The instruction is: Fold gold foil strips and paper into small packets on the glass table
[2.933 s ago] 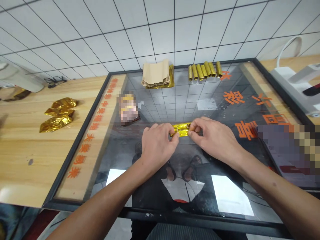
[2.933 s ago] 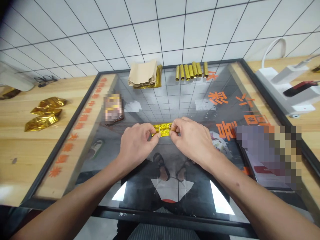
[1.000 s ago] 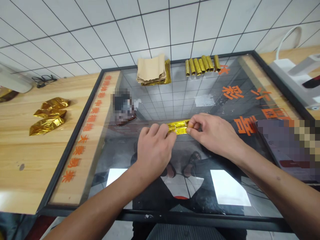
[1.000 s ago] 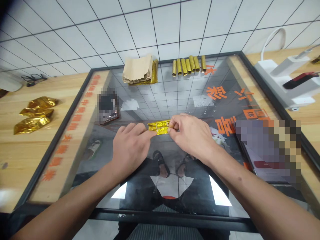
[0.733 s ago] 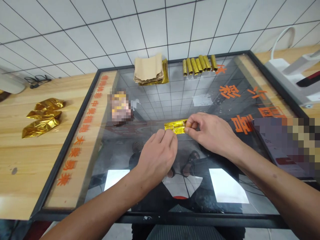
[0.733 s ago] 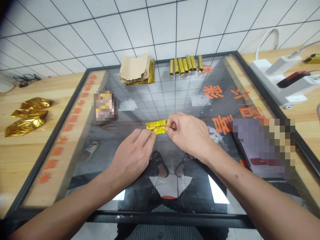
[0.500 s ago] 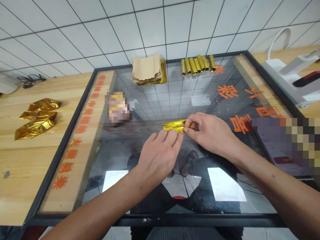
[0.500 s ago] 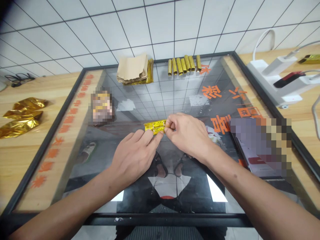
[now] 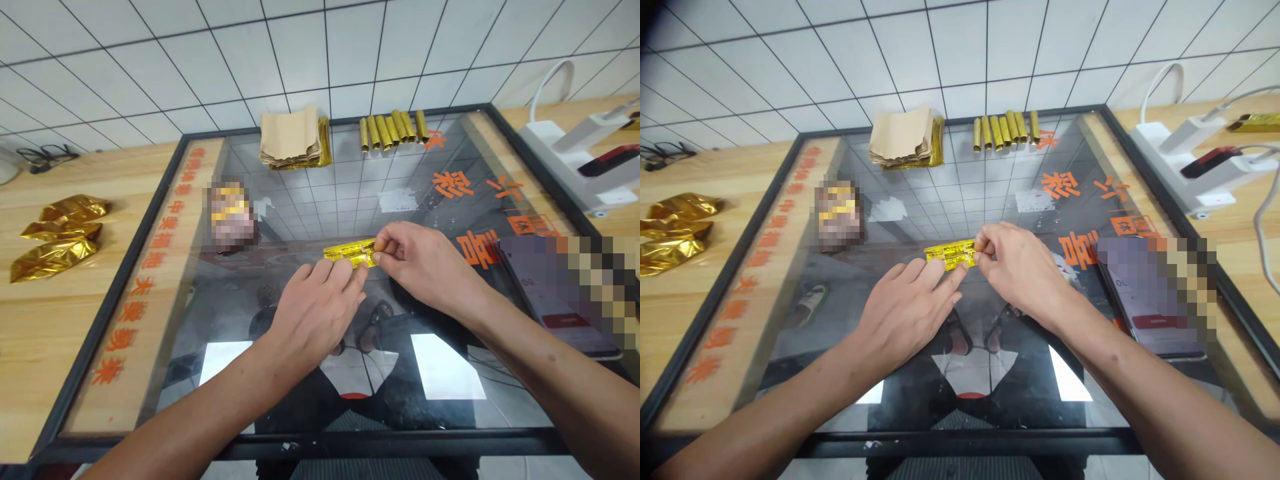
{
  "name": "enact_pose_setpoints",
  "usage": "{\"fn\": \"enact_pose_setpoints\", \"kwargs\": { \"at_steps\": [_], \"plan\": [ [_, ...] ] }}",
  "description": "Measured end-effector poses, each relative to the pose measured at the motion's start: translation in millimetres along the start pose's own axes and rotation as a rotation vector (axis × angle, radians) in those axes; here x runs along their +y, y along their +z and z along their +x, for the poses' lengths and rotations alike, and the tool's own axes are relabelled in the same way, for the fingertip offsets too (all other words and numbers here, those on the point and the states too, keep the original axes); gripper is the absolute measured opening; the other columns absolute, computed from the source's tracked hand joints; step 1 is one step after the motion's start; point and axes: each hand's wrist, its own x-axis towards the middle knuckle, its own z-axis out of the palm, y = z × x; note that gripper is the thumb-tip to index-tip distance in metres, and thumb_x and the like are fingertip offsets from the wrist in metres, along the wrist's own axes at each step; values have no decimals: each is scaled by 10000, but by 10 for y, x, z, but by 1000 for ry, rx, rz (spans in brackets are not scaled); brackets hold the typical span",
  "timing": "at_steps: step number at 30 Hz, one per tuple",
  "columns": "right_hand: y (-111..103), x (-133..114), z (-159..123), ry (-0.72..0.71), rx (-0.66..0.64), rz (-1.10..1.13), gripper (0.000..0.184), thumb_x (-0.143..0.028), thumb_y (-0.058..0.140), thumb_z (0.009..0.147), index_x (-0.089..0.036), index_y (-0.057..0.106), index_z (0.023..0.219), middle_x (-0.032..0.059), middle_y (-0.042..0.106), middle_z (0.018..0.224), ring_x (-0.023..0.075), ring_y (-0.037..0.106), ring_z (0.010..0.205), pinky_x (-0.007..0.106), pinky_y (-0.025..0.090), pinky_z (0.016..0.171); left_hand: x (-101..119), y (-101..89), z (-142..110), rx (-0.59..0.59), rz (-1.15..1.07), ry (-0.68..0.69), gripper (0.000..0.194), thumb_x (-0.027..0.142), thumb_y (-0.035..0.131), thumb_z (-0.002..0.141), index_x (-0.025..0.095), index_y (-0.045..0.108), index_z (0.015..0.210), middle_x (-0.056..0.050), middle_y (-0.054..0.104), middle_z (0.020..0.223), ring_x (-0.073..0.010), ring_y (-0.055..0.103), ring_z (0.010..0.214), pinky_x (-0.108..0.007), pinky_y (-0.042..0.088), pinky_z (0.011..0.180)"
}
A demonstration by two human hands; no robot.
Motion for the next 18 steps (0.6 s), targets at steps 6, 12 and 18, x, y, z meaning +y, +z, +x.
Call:
{"fn": "enact_pose_setpoints", "kwargs": {
  "at_steps": [6, 12, 18],
  "plan": [
    [-5, 18, -16, 5, -15, 4, 60, -197, 674, 908, -247, 644, 894, -8, 695, 845, 171, 602, 734, 309, 409, 661, -10, 8, 13, -6, -14, -11, 377, 374, 481, 1127, 258, 628, 1454, -78, 655, 1042, -253, 613, 941, -396, 436, 717],
    [-31, 31, -12, 14, -24, -15, 49, -203, 656, 917, -250, 647, 908, -9, 712, 861, 174, 612, 751, 309, 410, 660, 13, -33, 49, -28, -31, -33, 362, 405, 521, 1110, 264, 657, 1414, -88, 646, 1036, -269, 628, 947, -400, 446, 719],
    [-186, 103, 1, 56, -70, 142, 15, -227, 662, 912, -242, 660, 916, -44, 664, 730, 145, 581, 639, 301, 427, 637, 27, -32, 51, -15, -38, -34, 365, 386, 546, 1103, 278, 628, 1442, -86, 642, 1050, -274, 625, 984, -388, 437, 725]
  ]
}}
